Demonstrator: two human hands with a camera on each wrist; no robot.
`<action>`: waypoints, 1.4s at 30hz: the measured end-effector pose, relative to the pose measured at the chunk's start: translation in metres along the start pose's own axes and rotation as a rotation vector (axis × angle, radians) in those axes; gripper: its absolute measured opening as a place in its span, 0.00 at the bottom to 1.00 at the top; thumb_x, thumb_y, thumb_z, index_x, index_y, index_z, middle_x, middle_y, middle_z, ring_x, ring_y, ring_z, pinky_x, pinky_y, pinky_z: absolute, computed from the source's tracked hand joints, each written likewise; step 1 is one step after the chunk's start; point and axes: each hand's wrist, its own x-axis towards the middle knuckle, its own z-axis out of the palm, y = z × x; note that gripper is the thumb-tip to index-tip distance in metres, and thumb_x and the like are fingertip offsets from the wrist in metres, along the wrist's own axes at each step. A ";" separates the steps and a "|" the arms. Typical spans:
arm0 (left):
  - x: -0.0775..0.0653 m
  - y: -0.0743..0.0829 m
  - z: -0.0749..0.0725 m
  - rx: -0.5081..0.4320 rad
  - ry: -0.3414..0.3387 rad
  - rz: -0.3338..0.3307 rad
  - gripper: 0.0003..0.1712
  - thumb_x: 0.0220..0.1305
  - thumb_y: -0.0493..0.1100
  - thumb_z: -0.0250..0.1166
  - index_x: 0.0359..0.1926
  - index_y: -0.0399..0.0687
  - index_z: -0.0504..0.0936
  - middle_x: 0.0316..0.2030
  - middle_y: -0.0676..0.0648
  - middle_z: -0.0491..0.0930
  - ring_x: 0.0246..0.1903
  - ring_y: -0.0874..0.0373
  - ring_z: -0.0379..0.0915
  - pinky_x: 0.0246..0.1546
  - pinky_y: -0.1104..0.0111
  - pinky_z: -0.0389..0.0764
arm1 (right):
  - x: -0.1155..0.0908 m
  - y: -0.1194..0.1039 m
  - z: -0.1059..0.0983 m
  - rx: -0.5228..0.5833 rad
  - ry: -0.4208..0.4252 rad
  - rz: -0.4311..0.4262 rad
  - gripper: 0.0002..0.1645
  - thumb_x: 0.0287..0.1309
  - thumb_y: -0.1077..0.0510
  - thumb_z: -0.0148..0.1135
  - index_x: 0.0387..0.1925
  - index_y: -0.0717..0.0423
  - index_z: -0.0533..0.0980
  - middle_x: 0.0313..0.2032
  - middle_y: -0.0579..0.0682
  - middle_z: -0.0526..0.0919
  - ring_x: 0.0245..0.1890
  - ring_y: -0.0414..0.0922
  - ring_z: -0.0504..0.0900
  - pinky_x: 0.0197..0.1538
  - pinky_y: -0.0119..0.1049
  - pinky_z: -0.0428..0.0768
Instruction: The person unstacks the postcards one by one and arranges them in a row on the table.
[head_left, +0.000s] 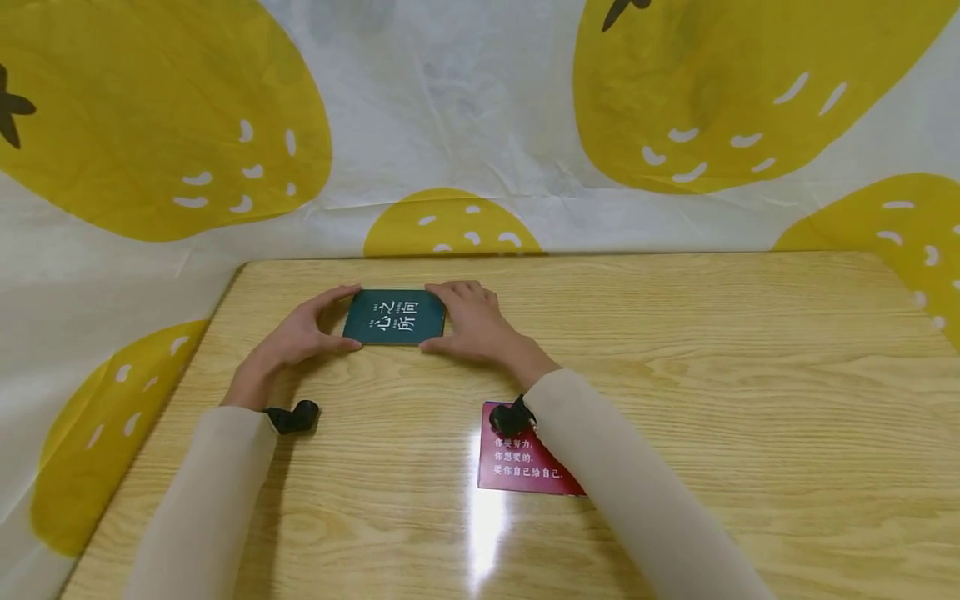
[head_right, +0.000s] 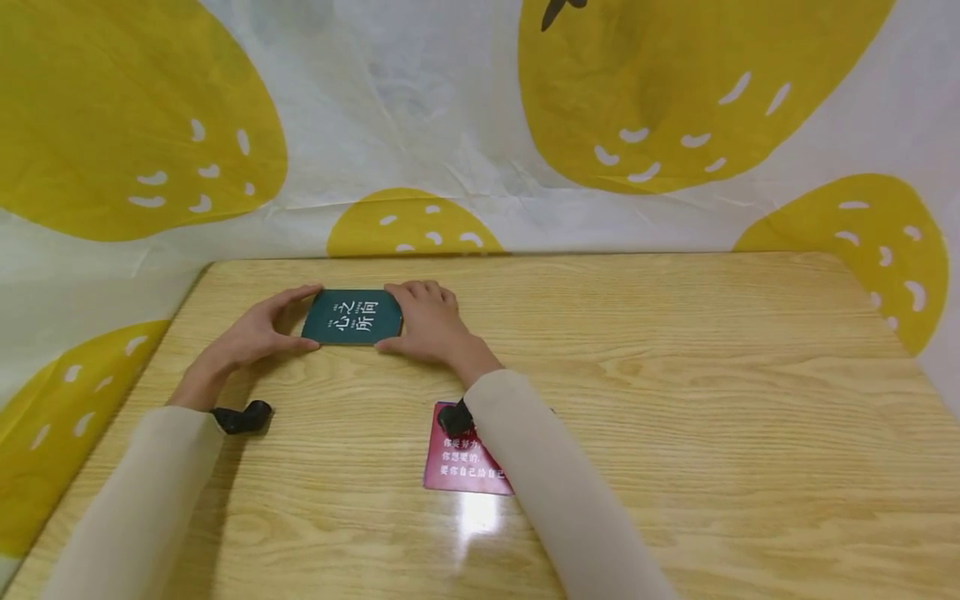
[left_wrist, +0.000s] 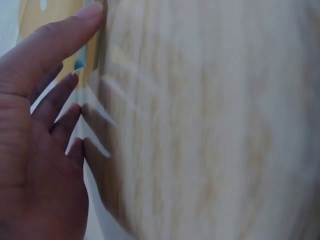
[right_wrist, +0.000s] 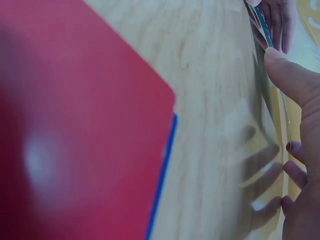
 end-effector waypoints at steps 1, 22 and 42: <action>0.000 -0.001 0.000 -0.003 -0.003 0.000 0.50 0.48 0.46 0.77 0.71 0.55 0.62 0.72 0.46 0.53 0.71 0.48 0.40 0.68 0.46 0.43 | 0.000 0.000 0.001 -0.005 -0.001 -0.002 0.55 0.48 0.32 0.66 0.72 0.45 0.55 0.66 0.51 0.63 0.66 0.51 0.55 0.65 0.54 0.53; 0.003 -0.001 -0.002 0.048 -0.056 0.027 0.46 0.49 0.46 0.76 0.68 0.47 0.66 0.73 0.51 0.51 0.73 0.52 0.32 0.68 0.46 0.37 | -0.001 -0.001 -0.002 -0.072 -0.075 -0.021 0.49 0.53 0.33 0.63 0.71 0.45 0.58 0.71 0.52 0.55 0.70 0.53 0.49 0.68 0.54 0.49; -0.026 0.085 0.063 0.036 0.077 0.183 0.46 0.52 0.47 0.75 0.70 0.53 0.63 0.69 0.46 0.61 0.68 0.47 0.52 0.64 0.46 0.57 | -0.081 0.027 -0.045 0.051 0.083 -0.203 0.45 0.54 0.40 0.67 0.68 0.53 0.63 0.66 0.52 0.64 0.66 0.50 0.58 0.65 0.52 0.60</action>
